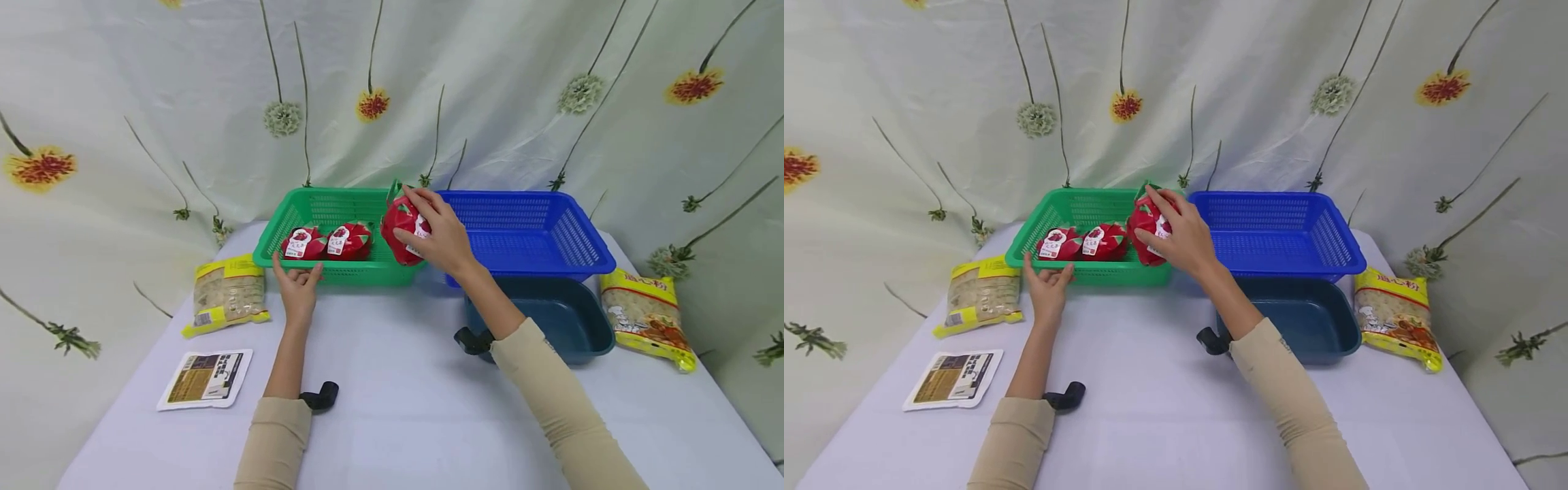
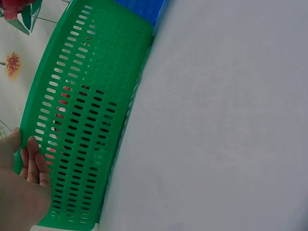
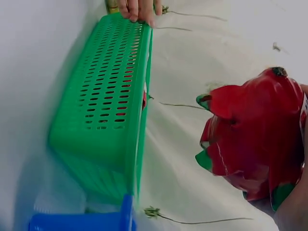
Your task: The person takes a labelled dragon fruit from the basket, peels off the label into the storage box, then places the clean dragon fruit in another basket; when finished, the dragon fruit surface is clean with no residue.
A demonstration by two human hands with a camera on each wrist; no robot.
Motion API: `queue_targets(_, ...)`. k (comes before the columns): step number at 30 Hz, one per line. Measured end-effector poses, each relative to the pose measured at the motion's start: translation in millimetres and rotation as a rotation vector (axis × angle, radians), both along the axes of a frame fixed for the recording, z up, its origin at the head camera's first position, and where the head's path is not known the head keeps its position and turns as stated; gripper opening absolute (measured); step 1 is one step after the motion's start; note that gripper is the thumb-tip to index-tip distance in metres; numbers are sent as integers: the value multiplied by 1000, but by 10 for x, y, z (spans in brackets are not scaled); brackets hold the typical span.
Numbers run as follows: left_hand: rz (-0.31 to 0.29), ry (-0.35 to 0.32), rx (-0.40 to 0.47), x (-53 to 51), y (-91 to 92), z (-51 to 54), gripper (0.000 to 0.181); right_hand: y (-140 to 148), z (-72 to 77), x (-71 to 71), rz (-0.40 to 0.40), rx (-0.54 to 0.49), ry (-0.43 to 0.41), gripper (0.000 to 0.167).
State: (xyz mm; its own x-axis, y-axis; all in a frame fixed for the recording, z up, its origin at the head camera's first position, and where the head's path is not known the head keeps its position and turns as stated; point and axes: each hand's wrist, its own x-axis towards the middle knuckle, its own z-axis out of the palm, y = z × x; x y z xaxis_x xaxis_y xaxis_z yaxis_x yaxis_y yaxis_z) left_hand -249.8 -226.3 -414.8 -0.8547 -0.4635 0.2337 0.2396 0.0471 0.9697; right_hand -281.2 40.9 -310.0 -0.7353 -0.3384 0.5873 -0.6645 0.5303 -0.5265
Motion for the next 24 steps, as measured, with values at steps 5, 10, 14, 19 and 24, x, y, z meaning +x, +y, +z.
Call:
queue_targets(5,8,-1,9,-37,-69,-69,89,173,-66,282,207,88,176,66)
queue_targets(10,20,18,13,-105,-104,-148,90,280,-225,485,453,245,314,64)
queue_targets(14,25,22,7,-125,-103,-151,90,280,-440,616,560,391,306,66)
queue_targets(19,12,8,9,-124,-92,-126,90,227,-711,682,615,516,253,66)
queue_targets(24,-6,1,18,-53,-36,-47,88,195,-883,681,619,605,181,63)
